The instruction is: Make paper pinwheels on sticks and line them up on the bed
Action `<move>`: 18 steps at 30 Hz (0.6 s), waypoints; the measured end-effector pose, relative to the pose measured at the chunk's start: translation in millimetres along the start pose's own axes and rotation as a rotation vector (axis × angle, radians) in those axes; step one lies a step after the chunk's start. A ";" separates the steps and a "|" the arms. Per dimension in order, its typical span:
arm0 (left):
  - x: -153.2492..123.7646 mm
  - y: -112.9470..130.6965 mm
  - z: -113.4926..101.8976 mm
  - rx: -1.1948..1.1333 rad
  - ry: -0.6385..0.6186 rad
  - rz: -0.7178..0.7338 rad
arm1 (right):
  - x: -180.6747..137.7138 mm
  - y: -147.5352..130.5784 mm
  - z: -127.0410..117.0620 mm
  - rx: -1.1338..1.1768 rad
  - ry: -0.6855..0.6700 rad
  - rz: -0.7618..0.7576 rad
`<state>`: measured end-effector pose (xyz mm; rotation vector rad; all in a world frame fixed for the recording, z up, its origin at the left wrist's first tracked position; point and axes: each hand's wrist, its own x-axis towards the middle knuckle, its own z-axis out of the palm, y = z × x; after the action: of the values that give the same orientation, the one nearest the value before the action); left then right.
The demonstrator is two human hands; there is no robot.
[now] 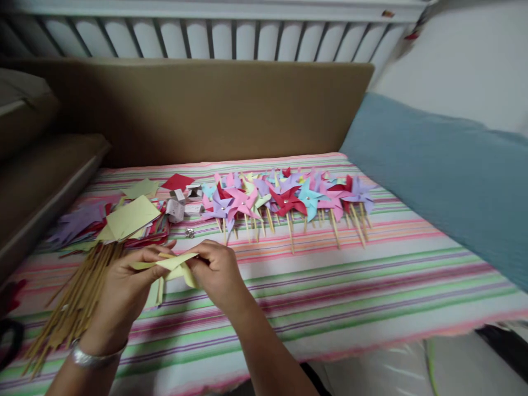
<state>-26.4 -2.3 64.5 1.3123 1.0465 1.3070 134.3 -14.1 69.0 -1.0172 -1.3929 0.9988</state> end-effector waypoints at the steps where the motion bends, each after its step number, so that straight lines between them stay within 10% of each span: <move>1: 0.1 -1.9 -1.5 -0.004 0.007 -0.005 | 0.1 0.4 0.8 0.006 -0.002 -0.001; 18: 4.0 -12.8 -6.9 -0.030 0.095 -0.071 | 0.2 0.7 5.4 -0.006 0.020 0.013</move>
<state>-32.3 4.1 52.3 1.1904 1.1247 1.3369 129.0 -13.8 68.1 -1.0392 -1.3751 0.9925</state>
